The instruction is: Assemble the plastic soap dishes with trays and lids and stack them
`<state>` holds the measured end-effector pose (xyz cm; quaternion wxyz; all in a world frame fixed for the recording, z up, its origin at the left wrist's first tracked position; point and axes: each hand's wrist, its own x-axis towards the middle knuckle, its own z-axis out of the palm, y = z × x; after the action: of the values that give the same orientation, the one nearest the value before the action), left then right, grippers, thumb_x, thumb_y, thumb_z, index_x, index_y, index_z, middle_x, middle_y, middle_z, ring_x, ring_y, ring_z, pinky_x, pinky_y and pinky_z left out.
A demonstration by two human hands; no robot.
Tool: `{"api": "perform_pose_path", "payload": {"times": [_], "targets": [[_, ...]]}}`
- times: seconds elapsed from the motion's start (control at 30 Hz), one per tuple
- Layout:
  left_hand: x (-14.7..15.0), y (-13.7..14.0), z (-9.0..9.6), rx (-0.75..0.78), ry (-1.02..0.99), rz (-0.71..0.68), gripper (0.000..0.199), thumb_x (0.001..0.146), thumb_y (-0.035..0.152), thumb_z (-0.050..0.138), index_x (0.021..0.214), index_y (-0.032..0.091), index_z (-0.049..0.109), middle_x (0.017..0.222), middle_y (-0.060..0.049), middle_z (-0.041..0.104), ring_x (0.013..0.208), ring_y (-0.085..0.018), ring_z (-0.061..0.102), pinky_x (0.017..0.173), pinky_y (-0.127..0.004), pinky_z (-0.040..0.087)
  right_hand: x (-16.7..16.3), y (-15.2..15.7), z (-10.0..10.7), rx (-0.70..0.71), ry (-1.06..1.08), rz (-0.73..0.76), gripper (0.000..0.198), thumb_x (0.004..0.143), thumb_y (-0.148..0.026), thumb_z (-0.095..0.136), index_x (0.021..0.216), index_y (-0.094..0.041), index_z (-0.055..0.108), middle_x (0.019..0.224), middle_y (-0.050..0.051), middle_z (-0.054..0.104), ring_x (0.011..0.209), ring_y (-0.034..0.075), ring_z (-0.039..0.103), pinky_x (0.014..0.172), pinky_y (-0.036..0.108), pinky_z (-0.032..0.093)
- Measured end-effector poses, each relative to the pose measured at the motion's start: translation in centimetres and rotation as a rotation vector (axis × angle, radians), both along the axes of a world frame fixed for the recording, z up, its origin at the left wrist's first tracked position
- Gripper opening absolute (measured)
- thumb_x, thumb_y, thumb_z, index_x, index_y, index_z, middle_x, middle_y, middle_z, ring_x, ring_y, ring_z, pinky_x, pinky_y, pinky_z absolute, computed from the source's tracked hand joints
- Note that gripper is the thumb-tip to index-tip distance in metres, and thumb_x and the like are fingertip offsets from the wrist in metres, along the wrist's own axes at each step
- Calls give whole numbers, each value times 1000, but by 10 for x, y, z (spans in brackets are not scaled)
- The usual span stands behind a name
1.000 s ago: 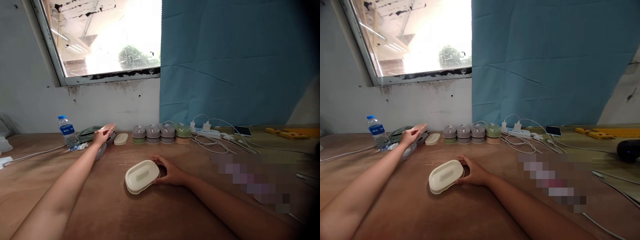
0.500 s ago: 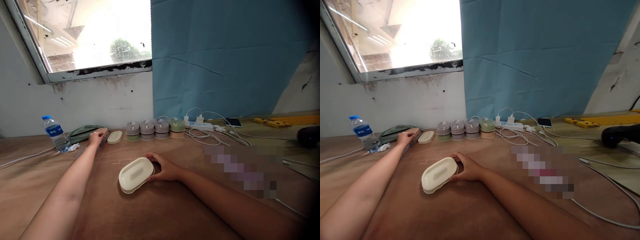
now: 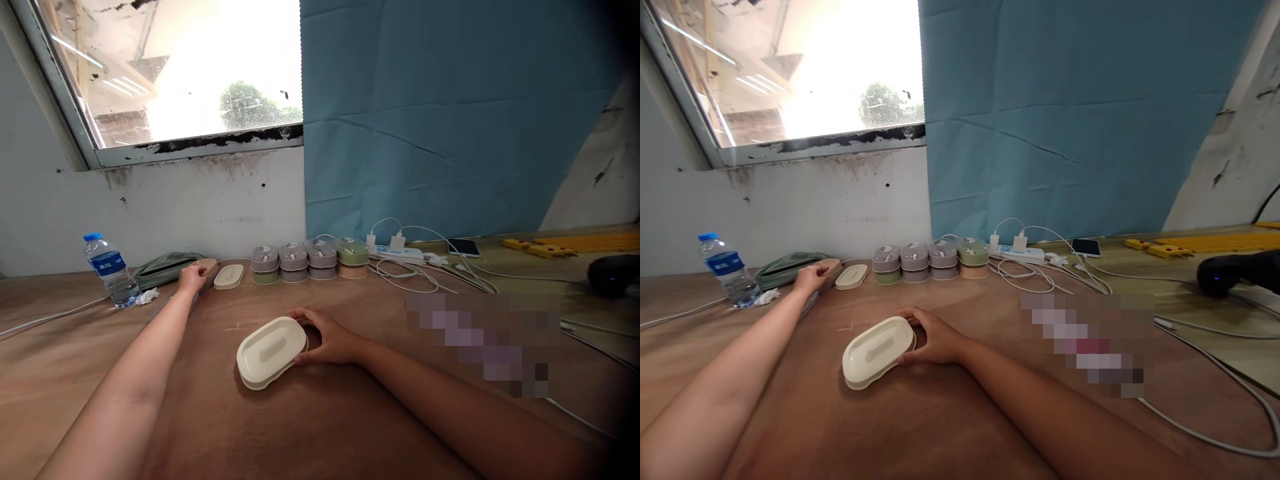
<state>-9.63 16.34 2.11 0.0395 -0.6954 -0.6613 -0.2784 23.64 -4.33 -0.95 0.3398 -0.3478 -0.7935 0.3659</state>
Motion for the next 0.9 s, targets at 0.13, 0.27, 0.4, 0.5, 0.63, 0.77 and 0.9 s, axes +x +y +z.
{"api": "perform_pose_path", "payload": {"times": [0.13,0.27,0.4,0.5,0.63,0.77,0.9], "targets": [[8,-8,2,36,5,22,37,65,18,54,101,11,62,105,-13,63,99,-28,56,83,-33,43,0,1,-1,-8,0,10,77,55,-31,76,121,-19,38,123,9,46,112,22,46,97,37,37],[17,-20,13,81,11,-17,39,66,15,51,103,14,60,109,-10,60,102,-26,54,86,-31,42,0,2,-1,-2,-2,17,75,56,-33,75,121,-20,39,122,9,47,111,22,45,96,38,36],[36,-46,28,122,-7,-91,31,70,17,49,98,11,61,107,-11,60,101,-25,53,86,-32,41,1,2,-1,19,-13,17,74,57,-34,75,120,-21,40,120,8,48,109,23,47,94,38,38],[61,-91,35,123,-11,-247,24,75,28,49,93,17,62,98,-5,63,94,-20,56,83,-28,43,0,2,-1,81,-63,-45,59,59,-37,72,111,-21,49,112,7,50,103,23,49,91,39,39],[88,-169,34,-77,56,-923,24,79,36,49,87,17,62,90,-5,63,84,-16,56,77,-26,44,-1,5,-2,90,66,-99,33,69,-41,63,92,-19,52,102,5,49,93,19,51,83,33,43],[91,-215,28,-166,66,-1000,22,75,34,56,90,18,60,88,-4,62,82,-16,55,73,-25,43,0,10,-5,99,169,-126,27,73,-42,59,85,-20,48,97,3,51,87,17,51,76,29,44],[85,-224,30,-201,41,-927,15,77,31,54,83,19,61,83,-3,60,75,-13,55,65,-22,42,-1,10,-7,44,206,-23,28,75,-40,58,92,-21,47,104,5,52,93,18,52,81,32,43]]}}
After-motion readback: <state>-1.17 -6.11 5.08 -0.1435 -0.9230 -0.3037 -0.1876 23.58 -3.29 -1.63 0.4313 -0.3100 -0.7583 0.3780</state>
